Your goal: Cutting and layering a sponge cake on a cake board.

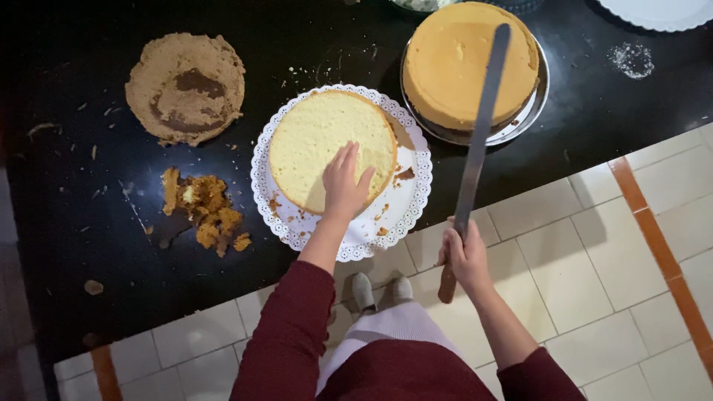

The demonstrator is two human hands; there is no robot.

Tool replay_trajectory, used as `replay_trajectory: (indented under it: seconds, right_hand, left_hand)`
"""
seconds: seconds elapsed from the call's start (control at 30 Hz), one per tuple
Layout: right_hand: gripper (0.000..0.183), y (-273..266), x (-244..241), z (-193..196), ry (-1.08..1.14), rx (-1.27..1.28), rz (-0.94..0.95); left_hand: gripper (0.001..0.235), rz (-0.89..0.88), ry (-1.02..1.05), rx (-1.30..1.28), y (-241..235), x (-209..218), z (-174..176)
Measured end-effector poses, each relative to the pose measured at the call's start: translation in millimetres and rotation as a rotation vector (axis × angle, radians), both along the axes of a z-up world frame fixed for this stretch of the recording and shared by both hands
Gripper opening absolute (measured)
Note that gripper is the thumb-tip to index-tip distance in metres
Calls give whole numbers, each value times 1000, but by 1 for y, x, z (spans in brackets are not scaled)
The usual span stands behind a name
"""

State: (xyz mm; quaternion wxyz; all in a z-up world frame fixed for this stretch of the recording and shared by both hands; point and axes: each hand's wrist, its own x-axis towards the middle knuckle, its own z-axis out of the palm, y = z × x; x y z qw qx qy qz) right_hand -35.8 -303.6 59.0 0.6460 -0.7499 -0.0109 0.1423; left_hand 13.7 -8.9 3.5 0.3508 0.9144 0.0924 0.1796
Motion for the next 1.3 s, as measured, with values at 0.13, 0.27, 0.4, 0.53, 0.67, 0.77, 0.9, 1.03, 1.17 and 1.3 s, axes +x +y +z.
replay_trajectory:
  seconds: [0.13, 0.27, 0.4, 0.53, 0.67, 0.77, 0.9, 1.03, 1.17, 1.3]
  right_hand:
    - [15, 6, 0, -10, -19, 14, 32]
    - [19, 14, -4, -32, 233, 54, 48]
    - [24, 21, -12, -39, 242, -85, 132]
    - [22, 29, -10, -36, 277, -167, 105]
    - [25, 25, -9, -41, 244, -147, 142]
    - [26, 19, -11, -57, 181, -194, 168]
    - [26, 11, -16, -55, 67, -258, 213]
    - [25, 10, -18, -43, 337, -172, 214]
    - [25, 11, -10, -69, 159, -123, 250]
    - [24, 40, 29, -70, 299, 2, 245]
  left_hand:
    - [67, 10, 40, 43, -15, 17, 0]
    - [64, 5, 151, 157, -27, 28, -9]
    - [62, 15, 195, 198, -30, 28, -18]
    - [60, 15, 213, 240, -35, 34, -25]
    - [59, 35, 237, 301, -38, 37, -27]
    - [59, 39, 254, 332, -41, 42, -23]
    - [60, 48, 266, 359, -43, 47, -21]
    - [60, 61, 256, 361, -43, 49, -27]
    - [59, 74, 202, 360, -44, 47, -29]
    - [61, 73, 185, 358, -46, 46, -27]
